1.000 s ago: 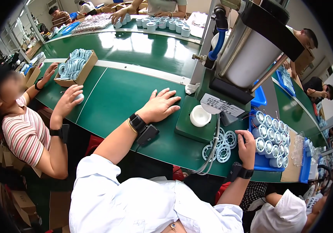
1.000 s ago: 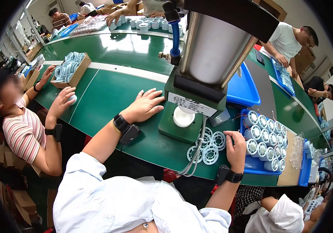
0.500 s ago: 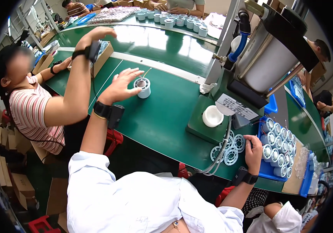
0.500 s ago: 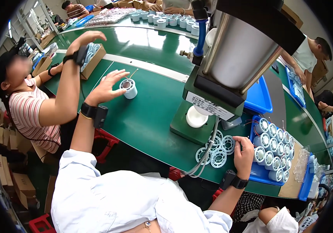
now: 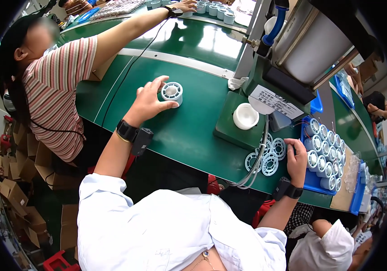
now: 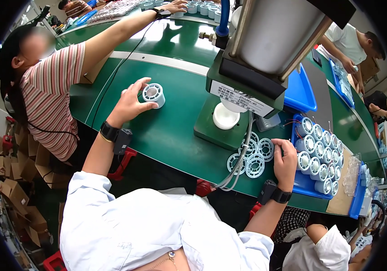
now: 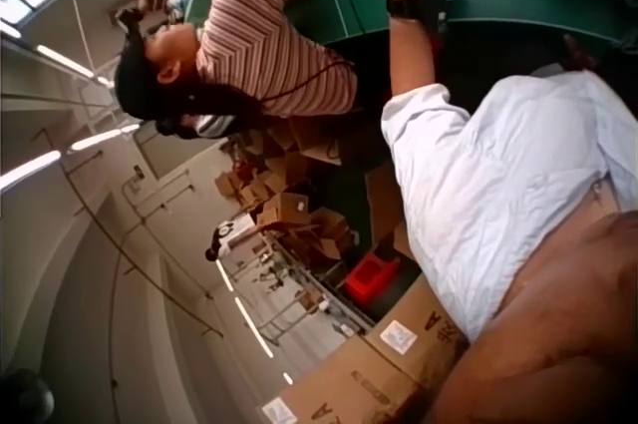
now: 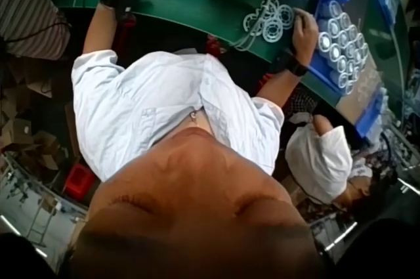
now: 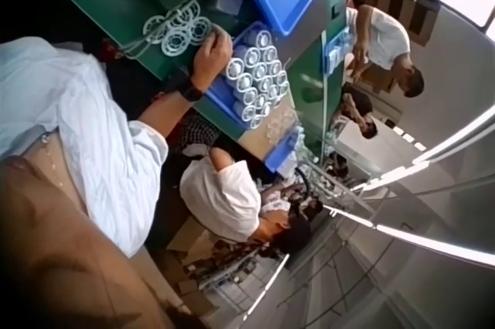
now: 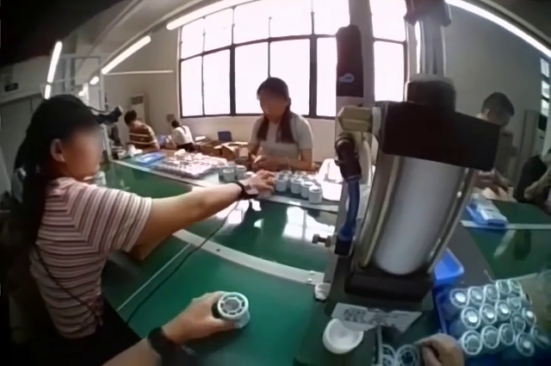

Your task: Assembling small electronic components using a manual press machine at a factory workstation.

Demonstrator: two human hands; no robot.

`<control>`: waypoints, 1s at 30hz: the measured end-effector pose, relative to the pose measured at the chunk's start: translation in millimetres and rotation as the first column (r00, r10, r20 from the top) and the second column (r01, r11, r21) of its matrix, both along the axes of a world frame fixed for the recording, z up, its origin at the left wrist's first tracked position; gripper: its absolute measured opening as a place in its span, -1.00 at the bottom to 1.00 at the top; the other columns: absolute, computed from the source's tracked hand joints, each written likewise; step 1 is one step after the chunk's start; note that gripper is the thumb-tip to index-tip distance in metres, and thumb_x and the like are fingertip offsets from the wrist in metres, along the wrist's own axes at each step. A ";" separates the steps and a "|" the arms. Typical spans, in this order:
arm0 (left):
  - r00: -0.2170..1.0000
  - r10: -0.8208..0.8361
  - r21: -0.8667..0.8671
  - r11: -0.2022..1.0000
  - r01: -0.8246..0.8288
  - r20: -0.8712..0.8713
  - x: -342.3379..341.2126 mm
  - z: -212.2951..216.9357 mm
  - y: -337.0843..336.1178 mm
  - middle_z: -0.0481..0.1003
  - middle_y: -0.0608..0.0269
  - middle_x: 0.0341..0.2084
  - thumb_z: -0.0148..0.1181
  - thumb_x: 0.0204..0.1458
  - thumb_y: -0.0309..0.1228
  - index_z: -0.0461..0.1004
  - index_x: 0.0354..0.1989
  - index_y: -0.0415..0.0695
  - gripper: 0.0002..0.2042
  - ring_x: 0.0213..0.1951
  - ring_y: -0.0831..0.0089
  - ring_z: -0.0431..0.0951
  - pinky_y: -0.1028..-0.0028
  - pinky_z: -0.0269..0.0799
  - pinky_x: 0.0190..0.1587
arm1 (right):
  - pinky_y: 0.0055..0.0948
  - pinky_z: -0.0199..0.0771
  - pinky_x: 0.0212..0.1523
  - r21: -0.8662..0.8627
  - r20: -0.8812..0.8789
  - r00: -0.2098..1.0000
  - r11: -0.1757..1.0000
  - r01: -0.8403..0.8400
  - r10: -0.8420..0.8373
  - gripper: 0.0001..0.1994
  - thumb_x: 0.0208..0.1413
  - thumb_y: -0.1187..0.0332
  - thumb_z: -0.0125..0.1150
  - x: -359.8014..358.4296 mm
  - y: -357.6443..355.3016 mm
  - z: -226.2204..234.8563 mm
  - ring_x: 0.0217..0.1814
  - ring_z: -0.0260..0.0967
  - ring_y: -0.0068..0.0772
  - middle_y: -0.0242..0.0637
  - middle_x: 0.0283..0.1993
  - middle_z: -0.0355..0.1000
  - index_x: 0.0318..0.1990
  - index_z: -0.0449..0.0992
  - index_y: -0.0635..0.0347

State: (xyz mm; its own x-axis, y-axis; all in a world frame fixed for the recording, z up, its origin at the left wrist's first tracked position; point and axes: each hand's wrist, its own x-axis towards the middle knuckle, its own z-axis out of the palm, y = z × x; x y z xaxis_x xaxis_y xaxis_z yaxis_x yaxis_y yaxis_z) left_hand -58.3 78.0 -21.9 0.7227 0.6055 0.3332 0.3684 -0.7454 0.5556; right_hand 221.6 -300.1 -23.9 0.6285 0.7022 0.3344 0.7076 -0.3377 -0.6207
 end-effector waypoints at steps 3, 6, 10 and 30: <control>0.992 -0.102 -0.286 0.951 0.120 0.079 7.7 -8.8 -6.1 0.53 0.25 -0.12 0.53 -0.28 -0.21 0.46 0.04 -0.07 -0.38 -0.04 0.30 0.46 0.27 0.26 0.08 | -0.36 0.36 -0.12 0.009 0.010 1.000 1.000 -0.005 0.004 -0.87 0.11 0.55 0.06 -0.6 -0.8 -0.1 -0.23 0.41 -0.20 -0.16 -0.29 0.47 -0.23 0.52 0.33; 0.977 -0.177 -0.228 0.953 0.199 0.116 19.8 -2.1 -29.7 0.53 0.27 -0.11 0.55 -0.30 -0.20 0.48 0.01 -0.06 -0.39 0.01 0.32 0.43 0.24 0.16 0.14 | -0.35 0.35 -0.13 0.019 -0.018 1.000 1.000 -0.005 0.005 -0.87 0.11 0.55 0.06 -3.2 2.0 3.2 -0.24 0.41 -0.19 -0.16 -0.30 0.46 -0.23 0.52 0.32; 0.951 -0.285 0.195 0.946 0.258 0.122 47.1 20.1 -71.7 0.53 0.25 -0.10 0.56 -0.31 -0.22 0.49 -0.03 -0.06 -0.41 0.04 0.33 0.40 0.22 0.07 0.19 | -0.41 0.37 -0.13 -0.017 -0.005 1.000 1.000 0.002 -0.002 -0.87 0.12 0.55 0.05 -3.1 -2.4 7.0 -0.22 0.42 -0.23 -0.17 -0.29 0.47 -0.22 0.52 0.34; 0.898 -0.348 -0.267 0.869 0.417 0.269 122.9 12.6 -121.5 0.51 0.20 -0.19 0.52 -0.28 -0.10 0.50 -0.04 -0.14 -0.39 -0.01 0.24 0.38 0.19 0.12 0.18 | -0.35 0.37 -0.05 0.102 0.003 0.998 0.993 -0.067 0.067 -0.82 0.13 0.52 0.07 -8.0 13.8 18.8 -0.12 0.43 -0.18 -0.16 -0.14 0.49 -0.14 0.53 0.30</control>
State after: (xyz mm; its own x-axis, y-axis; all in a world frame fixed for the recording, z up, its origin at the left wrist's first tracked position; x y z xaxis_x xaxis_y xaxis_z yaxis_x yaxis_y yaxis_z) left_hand 64.6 -43.5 -9.3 0.8546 0.3917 0.3410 -0.0579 -0.5806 0.8121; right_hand 213.7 -286.3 -5.1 0.5815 0.7046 0.4067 0.7263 -0.2244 -0.6497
